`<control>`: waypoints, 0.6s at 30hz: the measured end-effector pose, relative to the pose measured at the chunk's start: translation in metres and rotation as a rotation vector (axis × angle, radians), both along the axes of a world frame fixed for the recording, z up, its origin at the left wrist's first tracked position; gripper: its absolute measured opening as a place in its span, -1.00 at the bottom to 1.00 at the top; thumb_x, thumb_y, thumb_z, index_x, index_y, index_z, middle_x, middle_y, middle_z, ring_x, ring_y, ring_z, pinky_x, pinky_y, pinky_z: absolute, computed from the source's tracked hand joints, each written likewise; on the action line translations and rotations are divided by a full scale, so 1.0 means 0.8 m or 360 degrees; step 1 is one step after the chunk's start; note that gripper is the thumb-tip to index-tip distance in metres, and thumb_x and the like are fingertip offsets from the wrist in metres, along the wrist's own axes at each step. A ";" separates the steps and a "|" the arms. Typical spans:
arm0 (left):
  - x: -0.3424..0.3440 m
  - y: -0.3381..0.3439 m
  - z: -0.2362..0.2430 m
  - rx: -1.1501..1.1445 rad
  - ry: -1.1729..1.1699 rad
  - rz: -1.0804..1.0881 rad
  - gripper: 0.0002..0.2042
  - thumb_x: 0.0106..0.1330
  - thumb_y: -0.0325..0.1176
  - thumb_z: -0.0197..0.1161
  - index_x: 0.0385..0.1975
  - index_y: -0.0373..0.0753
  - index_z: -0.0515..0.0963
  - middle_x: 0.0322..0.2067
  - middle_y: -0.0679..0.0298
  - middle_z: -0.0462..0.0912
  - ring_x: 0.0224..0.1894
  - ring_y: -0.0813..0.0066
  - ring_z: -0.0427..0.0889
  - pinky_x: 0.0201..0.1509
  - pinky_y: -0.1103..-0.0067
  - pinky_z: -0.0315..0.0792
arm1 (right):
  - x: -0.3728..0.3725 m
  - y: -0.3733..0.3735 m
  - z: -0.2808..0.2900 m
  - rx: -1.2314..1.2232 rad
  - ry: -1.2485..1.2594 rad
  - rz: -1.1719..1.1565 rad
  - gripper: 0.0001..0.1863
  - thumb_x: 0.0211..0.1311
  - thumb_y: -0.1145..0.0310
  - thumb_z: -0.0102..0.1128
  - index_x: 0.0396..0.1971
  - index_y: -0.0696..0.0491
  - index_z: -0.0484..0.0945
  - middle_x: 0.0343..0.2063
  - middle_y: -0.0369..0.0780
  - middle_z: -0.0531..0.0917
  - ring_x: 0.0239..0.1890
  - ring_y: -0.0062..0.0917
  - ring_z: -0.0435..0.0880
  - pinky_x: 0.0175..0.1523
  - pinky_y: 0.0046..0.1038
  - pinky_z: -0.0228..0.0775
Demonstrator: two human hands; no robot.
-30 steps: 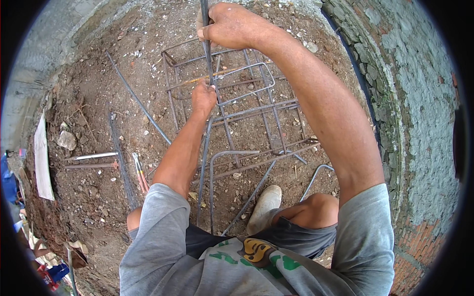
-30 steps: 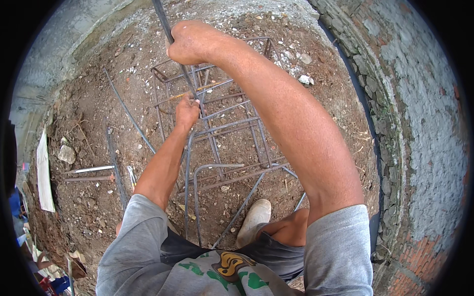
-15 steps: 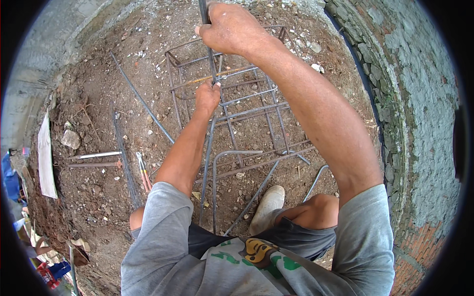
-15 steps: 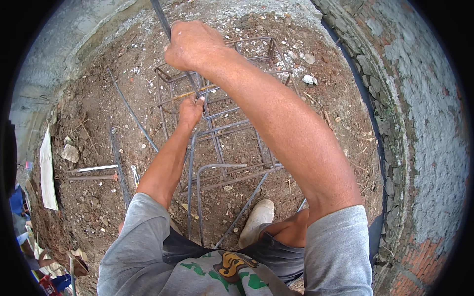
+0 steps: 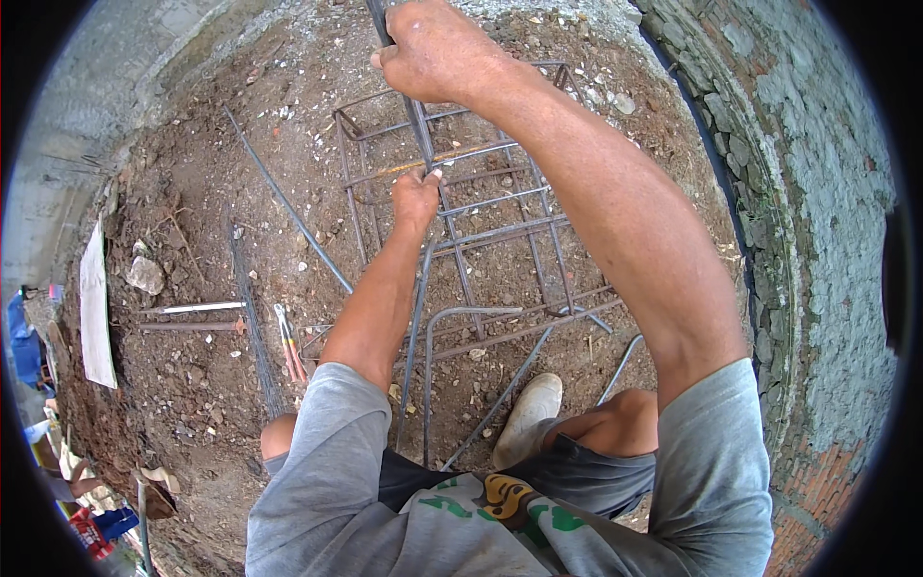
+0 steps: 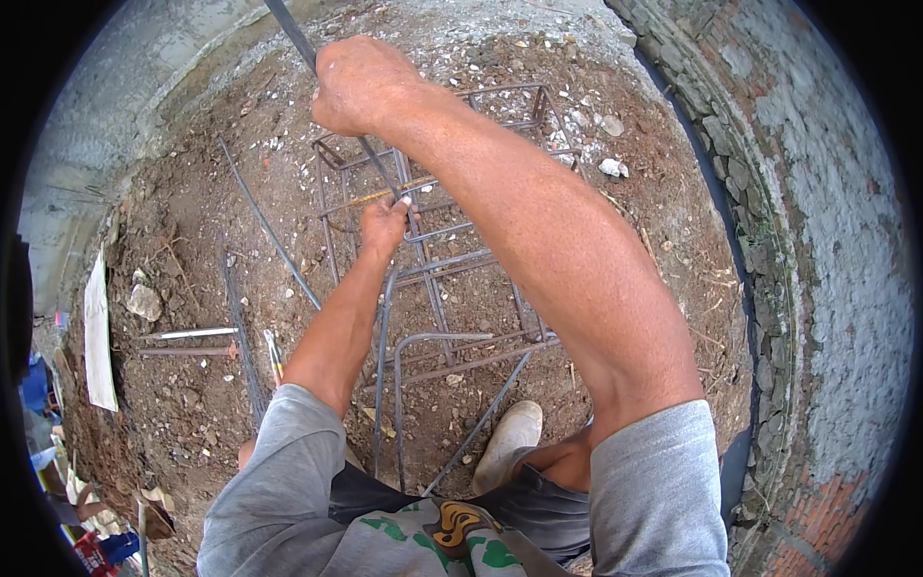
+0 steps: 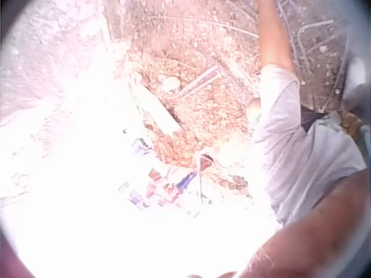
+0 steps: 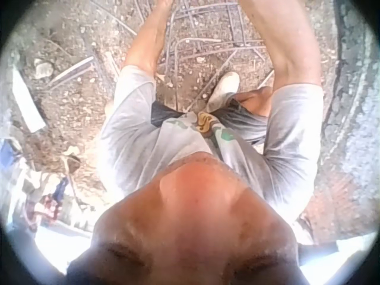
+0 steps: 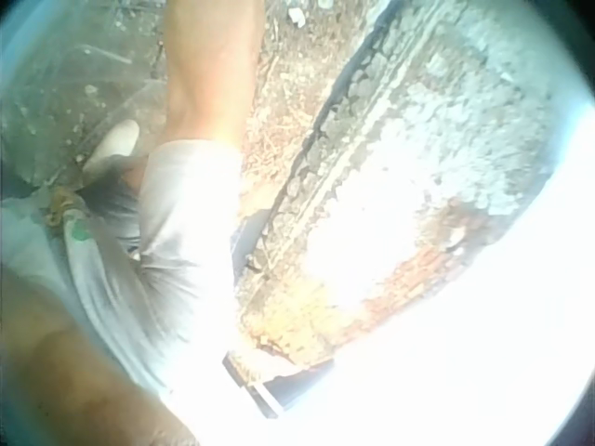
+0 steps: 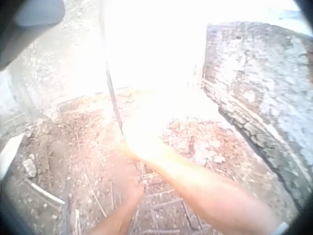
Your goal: The person gathers tie wires, pliers, and metal stirrups, then carries them over to a rebar frame. They position a stirrup on the frame, bend rebar rods, and fasten the metal pieces together with tie wire using pliers and by hand.
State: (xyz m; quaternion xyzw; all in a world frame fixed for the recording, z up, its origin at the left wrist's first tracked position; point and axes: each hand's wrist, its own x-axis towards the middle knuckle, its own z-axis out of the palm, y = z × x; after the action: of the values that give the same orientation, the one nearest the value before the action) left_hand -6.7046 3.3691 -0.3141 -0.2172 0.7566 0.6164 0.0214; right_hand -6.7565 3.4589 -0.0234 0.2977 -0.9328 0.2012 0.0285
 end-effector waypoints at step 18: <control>0.002 0.005 0.012 0.0327 -0.0079 0.0075 -0.53 0.36 -0.37 0.04 0.17 -0.54 0.17 -0.24 0.02 0.61 -0.38 0.41 0.64 -0.40 0.59 0.54 | -0.022 0.014 -0.016 -0.0097 0.0041 -0.0075 -0.71 -0.01 0.30 0.14 -0.38 0.22 0.63 -0.41 0.03 0.65 -0.24 -0.21 0.66 -0.09 -0.27 0.50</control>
State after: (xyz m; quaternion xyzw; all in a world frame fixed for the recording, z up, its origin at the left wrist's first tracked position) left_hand -6.7033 3.3730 -0.3044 -0.2468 0.6833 0.6855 0.0477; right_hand -6.7741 3.4699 -0.0361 0.2772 -0.9325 0.2248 0.0544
